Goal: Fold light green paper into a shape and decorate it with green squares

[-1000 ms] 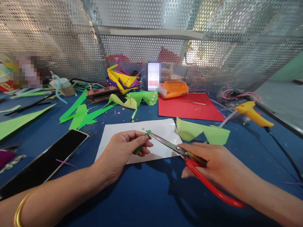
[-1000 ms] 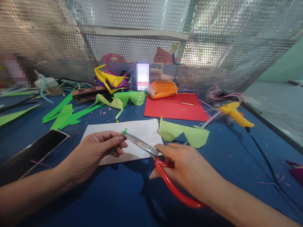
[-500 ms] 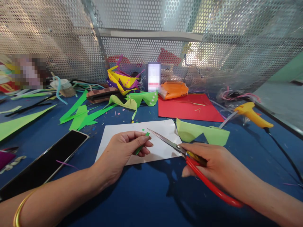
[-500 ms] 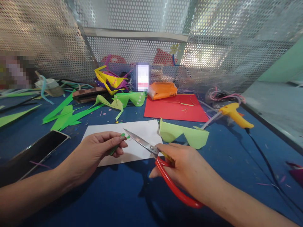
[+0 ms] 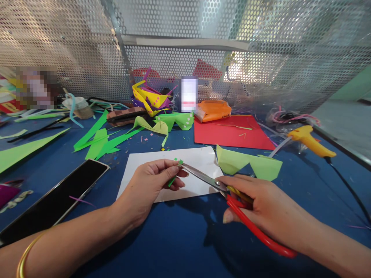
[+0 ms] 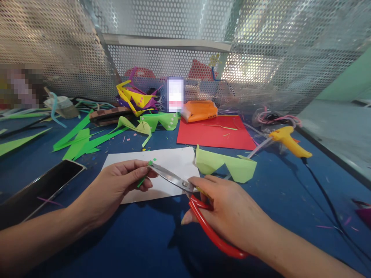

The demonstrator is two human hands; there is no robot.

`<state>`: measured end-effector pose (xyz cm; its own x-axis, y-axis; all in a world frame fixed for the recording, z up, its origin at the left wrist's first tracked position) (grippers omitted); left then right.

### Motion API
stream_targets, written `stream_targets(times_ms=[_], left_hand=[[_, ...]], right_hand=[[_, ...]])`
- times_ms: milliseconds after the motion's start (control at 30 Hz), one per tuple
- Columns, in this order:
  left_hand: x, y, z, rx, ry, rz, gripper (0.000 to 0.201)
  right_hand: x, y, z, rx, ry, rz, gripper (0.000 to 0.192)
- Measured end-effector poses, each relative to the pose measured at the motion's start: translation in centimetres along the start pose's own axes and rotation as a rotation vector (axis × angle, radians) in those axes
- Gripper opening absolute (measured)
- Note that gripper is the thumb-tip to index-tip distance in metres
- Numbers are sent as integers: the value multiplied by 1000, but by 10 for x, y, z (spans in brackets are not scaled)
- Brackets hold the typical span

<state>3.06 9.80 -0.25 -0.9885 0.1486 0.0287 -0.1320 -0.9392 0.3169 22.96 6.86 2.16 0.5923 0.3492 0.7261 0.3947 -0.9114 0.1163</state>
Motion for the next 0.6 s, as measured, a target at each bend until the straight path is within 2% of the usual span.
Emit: stream_targets(times_ms=[333,600], left_hand=[[0,-1,0,4,-18,-9,10],[-1,-2,1,4,-12,-4,9]], right_hand=[[-1,-1,3,92,-6,38,36],[-5,-2,2,64,-56,-29,12]])
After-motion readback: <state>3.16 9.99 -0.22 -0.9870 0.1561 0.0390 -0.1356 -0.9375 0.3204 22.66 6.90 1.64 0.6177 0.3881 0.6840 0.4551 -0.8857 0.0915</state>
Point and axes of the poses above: each hand's wrist, its own y-axis away from the middle knuckle, its own x-axis out of the back of the hand, z = x × y, the point moved 8 cm from there along -y, towards the middle knuckle, and after that the axes turned 7 degrees about -y, right-handed, at the moved point
